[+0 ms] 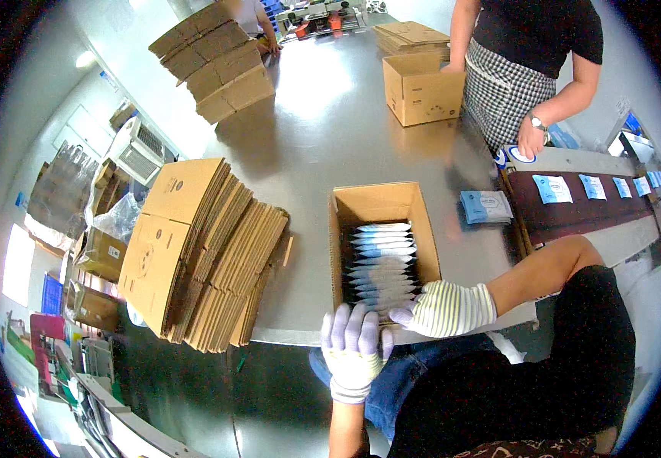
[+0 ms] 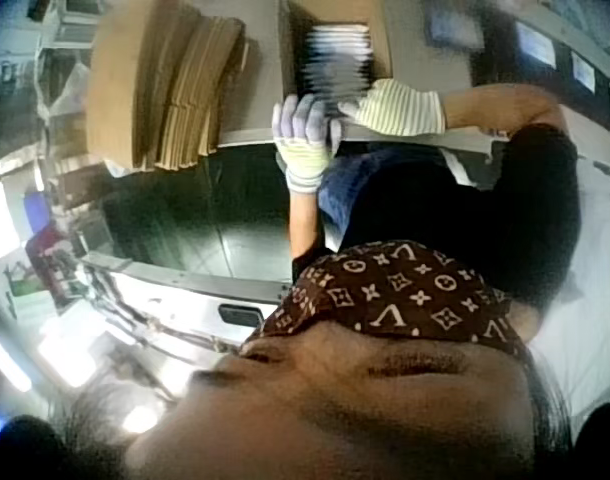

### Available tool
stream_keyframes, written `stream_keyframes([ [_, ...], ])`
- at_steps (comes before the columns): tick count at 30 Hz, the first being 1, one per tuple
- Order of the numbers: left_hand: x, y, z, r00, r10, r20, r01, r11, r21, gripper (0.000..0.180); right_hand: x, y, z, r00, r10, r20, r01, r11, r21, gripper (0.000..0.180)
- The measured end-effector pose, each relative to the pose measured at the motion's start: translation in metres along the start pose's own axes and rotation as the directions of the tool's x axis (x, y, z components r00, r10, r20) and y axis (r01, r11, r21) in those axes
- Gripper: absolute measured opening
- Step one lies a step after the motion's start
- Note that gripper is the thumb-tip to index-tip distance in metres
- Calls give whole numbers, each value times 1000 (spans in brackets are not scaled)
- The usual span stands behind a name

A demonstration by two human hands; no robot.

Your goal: The person assembles cardboard boxes and fills them with small blue packages from a pile, then moves the boxes aside. The person uses gloved hands to fold the boxes and neatly stack the packages inside.

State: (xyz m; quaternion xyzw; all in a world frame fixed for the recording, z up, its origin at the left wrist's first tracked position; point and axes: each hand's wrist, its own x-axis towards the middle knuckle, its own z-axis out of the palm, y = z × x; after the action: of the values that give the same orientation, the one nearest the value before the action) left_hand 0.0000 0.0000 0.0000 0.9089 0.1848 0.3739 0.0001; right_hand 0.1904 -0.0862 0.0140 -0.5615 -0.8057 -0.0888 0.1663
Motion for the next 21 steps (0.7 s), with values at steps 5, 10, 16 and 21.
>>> stream_keyframes([
  [5,-6,-6,-9,989,-149,-20,151,976,155,37,122,130,46,896,337,291,-332,941,-66,30],
  [10,-11,-49,-30,982,-185,-35,181,880,440,41,202,150,48,868,496,35,-467,837,-284,80],
  [16,-3,-149,-91,945,-252,-209,324,627,709,52,101,52,110,855,172,490,-243,966,85,80],
  [21,2,-210,-116,794,-513,-325,561,416,715,60,-1,48,146,954,160,255,-184,980,74,63],
])
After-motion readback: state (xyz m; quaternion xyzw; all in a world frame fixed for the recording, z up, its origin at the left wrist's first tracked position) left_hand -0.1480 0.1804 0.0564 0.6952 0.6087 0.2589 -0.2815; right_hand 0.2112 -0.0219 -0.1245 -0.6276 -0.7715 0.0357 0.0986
